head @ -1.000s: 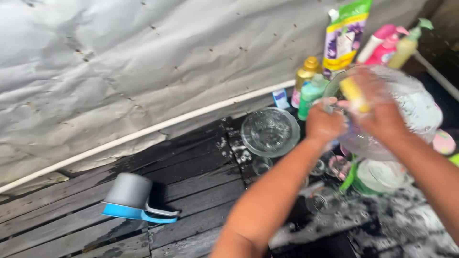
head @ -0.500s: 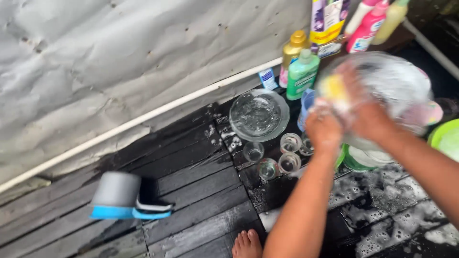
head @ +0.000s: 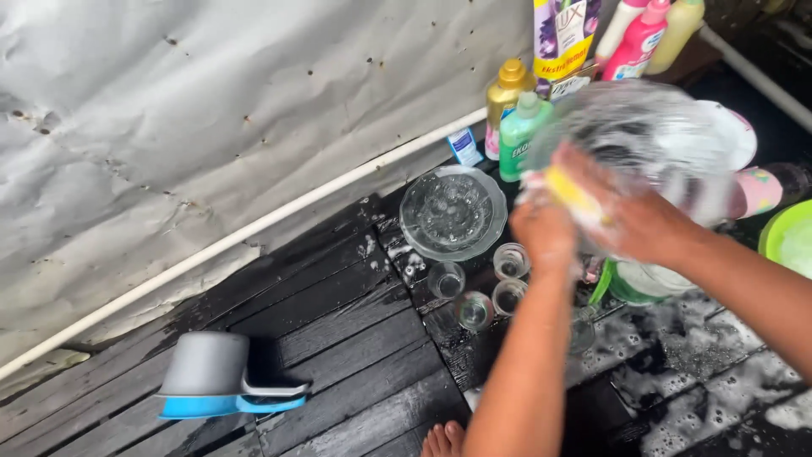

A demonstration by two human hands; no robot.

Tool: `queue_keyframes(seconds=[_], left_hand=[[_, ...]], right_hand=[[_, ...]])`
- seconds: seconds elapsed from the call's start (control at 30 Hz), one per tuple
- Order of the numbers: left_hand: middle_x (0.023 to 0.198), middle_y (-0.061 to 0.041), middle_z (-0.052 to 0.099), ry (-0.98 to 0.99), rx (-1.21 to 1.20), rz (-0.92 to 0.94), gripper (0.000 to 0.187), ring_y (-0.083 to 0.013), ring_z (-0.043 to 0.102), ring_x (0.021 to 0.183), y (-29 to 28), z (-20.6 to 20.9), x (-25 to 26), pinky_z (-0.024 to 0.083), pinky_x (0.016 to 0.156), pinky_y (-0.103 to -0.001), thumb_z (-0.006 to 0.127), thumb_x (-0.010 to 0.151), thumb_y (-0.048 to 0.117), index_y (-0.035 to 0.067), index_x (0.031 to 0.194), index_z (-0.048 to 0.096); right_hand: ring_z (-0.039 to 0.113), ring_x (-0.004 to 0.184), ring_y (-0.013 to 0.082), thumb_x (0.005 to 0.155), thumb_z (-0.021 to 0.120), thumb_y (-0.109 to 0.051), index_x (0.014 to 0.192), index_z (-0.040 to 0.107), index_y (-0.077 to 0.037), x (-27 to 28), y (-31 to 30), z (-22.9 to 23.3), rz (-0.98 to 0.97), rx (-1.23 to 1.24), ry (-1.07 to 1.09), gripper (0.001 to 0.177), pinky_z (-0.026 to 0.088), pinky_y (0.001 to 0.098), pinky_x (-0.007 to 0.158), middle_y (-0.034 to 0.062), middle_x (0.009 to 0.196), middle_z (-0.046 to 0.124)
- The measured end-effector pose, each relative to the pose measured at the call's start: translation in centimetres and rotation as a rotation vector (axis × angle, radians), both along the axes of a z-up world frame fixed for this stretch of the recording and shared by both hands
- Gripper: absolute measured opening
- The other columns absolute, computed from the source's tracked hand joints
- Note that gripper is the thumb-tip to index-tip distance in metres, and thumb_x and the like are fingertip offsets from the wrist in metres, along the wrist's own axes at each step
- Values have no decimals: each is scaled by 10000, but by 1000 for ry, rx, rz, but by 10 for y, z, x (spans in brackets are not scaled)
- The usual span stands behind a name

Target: Washing various dishes, bowls, and utensils using a sponge and soapy water.

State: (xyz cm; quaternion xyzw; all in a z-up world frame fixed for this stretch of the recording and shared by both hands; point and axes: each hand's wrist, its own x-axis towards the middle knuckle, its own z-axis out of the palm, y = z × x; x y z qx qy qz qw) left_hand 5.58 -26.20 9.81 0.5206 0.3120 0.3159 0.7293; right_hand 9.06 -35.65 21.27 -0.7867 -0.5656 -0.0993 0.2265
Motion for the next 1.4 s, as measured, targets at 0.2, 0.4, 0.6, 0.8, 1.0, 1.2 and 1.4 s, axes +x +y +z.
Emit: queue_keyframes(seconds=[0.2, 0.4, 0.6, 0.8, 1.0, 1.2, 1.4], left_hand=[[762, -41, 653, -137, -408, -65, 339, -137, 578, 595, 16, 32, -29, 471, 533, -304, 542, 1033, 295, 78, 1235, 706], [847, 8, 606, -204, -180, -100, 410, -85, 532, 698, -31, 0, -2, 445, 595, -266, 516, 1130, 345, 29, 1261, 743], [755, -61, 673, -50, -563, -2, 380, -158, 602, 567, 18, 44, -35, 505, 521, -321, 487, 1028, 401, 105, 1156, 690], [834, -92, 706, -121, -386, -50, 361, -143, 617, 597, -4, 28, -31, 519, 542, -303, 575, 1050, 322, 17, 1199, 699], [906, -83, 728, -132, -371, -60, 368, -120, 634, 651, -6, 38, -31, 515, 565, -278, 553, 1054, 296, 31, 1256, 710], [874, -91, 720, -36, -442, -70, 341, -136, 601, 641, -10, 38, -36, 479, 554, -293, 536, 1036, 287, 67, 1238, 701], [846, -105, 692, 120, -43, -69, 496, -135, 578, 735, -39, -25, -8, 500, 652, -311, 525, 1163, 357, -81, 1048, 727]], right_hand=[[356, 1426, 306, 954, 696, -243, 1693, 290, -86, 72, -75, -31, -326, -306, -276, 858, 372, 405, 1195, 177, 1536, 396], [198, 1582, 397, 850, 678, -142, 1633, 249, -74, 25, -16, -23, -154, 161, 145, 895, 286, 459, 1233, 217, 1715, 196], [356, 1510, 247, 669, 863, -239, 1442, 473, -223, 32, -61, -26, -184, -363, 46, 866, 267, 407, 1259, 42, 1546, 460], [418, 1439, 408, 989, 618, -181, 1536, 452, -46, 49, -84, 9, -378, 288, -46, 587, 363, 473, 1176, 240, 1580, 417], [523, 1413, 372, 897, 665, -14, 1490, 604, -117, 55, -92, 9, -443, 112, -180, 604, 426, 482, 1170, 186, 1587, 533], [502, 1358, 379, 790, 728, 27, 1413, 618, -133, 56, -79, 1, -337, 144, -266, 652, 466, 484, 1130, 172, 1511, 535], [429, 1455, 386, 851, 751, -98, 1438, 588, -218, 12, 0, -38, -7, 104, 93, 621, 398, 491, 1171, 163, 1505, 505]])
